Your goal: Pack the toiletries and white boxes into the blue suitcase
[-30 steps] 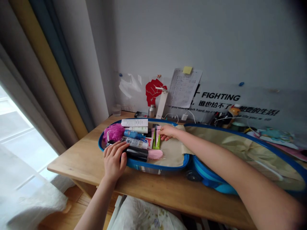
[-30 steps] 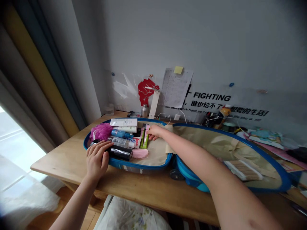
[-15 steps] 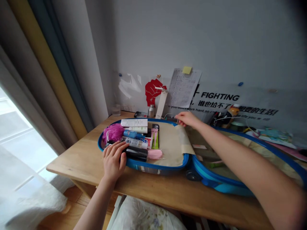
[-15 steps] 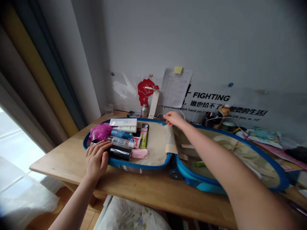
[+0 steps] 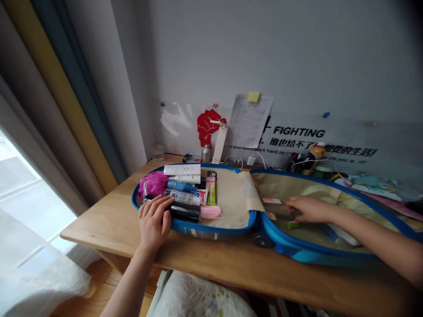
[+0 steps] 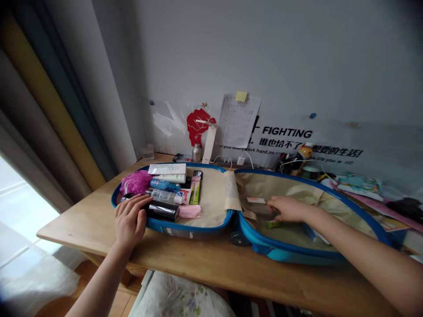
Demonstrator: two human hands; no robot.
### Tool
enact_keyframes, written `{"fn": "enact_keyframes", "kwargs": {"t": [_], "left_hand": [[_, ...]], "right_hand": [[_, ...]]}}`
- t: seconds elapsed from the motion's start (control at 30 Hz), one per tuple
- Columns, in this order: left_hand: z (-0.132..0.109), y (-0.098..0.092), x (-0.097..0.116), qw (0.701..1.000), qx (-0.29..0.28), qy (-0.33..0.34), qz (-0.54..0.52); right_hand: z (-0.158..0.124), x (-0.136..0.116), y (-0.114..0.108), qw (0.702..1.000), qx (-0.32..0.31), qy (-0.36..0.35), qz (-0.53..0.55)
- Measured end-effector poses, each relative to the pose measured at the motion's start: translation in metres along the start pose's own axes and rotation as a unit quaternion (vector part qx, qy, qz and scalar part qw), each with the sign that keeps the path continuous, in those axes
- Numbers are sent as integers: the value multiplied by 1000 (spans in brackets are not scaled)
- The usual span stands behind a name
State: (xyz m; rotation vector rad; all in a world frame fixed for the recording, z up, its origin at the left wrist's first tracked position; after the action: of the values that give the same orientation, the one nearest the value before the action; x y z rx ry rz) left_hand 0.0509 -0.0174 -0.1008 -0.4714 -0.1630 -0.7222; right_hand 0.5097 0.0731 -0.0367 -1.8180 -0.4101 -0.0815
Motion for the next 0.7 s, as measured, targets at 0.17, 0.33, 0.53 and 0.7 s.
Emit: {"fn": "enact_keyframes", "kwargs": {"t": [0.17, 0.33, 0.53, 0.7], "left_hand": [[0, 0, 1, 1000, 5, -3, -3], [0, 0, 1, 1000, 0, -3, -1], [1, -1, 1, 1000, 2, 13, 4], [0, -1, 1, 1000, -1, 3, 3]], "right_hand": [[-8, -2, 13, 999, -40, 23, -10], [-7, -3, 7, 998, -6, 54, 22], [-1, 8, -78, 978, 123, 77, 151], [31, -44, -132, 925, 167, 58, 337]]}}
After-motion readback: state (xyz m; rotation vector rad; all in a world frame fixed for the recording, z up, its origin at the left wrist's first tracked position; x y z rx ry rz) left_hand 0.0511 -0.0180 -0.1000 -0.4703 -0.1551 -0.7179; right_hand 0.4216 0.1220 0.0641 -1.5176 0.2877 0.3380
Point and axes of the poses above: each hand's wrist, its own z-axis towards the middle knuckle, its own y-axis out of the palm, x = y × z, the point moved 4 cm from there along z, towards the middle knuckle, and after that the axes turned 14 degrees about -z, right-handed, at the moved point
